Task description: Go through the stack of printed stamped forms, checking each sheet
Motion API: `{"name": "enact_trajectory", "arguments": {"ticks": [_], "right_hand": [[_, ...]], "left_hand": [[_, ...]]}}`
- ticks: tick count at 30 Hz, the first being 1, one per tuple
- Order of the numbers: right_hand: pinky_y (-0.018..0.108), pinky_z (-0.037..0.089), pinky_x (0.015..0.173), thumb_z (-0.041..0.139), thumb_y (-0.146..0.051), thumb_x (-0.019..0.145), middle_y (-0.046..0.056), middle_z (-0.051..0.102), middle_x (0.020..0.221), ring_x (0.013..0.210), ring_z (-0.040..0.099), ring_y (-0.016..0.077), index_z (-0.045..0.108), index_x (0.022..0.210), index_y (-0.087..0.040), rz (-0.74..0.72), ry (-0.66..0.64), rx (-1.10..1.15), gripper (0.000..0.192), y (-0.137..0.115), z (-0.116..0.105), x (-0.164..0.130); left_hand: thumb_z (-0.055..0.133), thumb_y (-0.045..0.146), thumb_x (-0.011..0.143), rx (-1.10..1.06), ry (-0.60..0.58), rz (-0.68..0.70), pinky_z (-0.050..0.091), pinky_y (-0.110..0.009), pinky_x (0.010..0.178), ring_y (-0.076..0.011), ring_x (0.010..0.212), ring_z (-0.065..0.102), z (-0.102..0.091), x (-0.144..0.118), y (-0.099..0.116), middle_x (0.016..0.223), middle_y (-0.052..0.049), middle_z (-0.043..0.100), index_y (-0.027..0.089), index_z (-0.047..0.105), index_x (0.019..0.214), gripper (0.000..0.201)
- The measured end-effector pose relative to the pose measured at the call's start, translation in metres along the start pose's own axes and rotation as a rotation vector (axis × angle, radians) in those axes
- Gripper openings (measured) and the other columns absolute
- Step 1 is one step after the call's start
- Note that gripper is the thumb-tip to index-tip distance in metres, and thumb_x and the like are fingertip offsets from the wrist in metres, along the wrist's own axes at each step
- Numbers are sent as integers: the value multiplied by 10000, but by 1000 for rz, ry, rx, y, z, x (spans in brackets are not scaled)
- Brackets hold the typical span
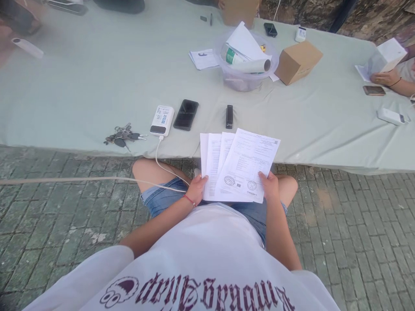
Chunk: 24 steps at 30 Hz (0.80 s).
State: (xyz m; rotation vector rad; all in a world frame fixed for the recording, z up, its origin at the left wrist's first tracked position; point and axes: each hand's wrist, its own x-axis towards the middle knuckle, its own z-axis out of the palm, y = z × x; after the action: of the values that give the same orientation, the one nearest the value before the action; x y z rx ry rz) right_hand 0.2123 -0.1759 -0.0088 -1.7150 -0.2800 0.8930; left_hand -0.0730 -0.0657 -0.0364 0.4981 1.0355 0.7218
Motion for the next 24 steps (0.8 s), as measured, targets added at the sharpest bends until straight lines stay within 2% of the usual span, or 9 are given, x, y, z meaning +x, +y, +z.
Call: {"name": "enact_trajectory", "arguments": {"ticks": [5,9,12,17,21,24], "right_hand": [[482,613,1029,849,-372,689,52,796,1180,1157,739,331,761,1122,-241,-97,197,38,461,-9,-37,11],[433,613,1034,859,-358,701,48,785,1219,1168,736,302,756,1154,-230,-147,200,88,483,-15,-46,11],[438,637,986,840,-386,734,45,789,1206,1134,750,309,757,1163,-240,-109,123,47,460,-17,-35,3],[509,638,973,814,-456,781,42,784,1215,1137,745,340,763,1173,-274,-61,-24,-111,435,-23,-2,-12],[544,621,971,807,-460,781,55,795,1171,1100,749,351,771,1137,-247,-94,-67,-173,416,-28,20,-16],[536,608,967,793,-479,788,69,795,1169,1087,747,343,761,1148,-223,-131,-66,-173,443,-26,28,-14]], "left_hand": [[927,467,614,-27,1,-5,508,-472,1064,-287,1064,706,1,-2,3,1044,-88,787,181,691,1008,541],[929,443,612,-53,0,-34,513,-475,1058,-295,1060,711,1,-4,3,1042,-98,789,174,691,1016,540],[940,437,594,-68,-5,-50,518,-482,1059,-299,1046,720,2,-5,4,1033,-97,794,168,695,1026,565],[951,477,578,-68,-15,-63,526,-493,1063,-306,1048,731,3,-7,5,1007,-97,801,165,703,1032,604],[943,500,608,-63,12,-71,522,-504,1086,-310,1097,724,5,-7,4,1079,-106,798,170,710,1051,601],[923,526,653,-71,19,-83,522,-515,1095,-322,1143,712,7,-8,4,1125,-117,790,170,707,1064,585]]}}
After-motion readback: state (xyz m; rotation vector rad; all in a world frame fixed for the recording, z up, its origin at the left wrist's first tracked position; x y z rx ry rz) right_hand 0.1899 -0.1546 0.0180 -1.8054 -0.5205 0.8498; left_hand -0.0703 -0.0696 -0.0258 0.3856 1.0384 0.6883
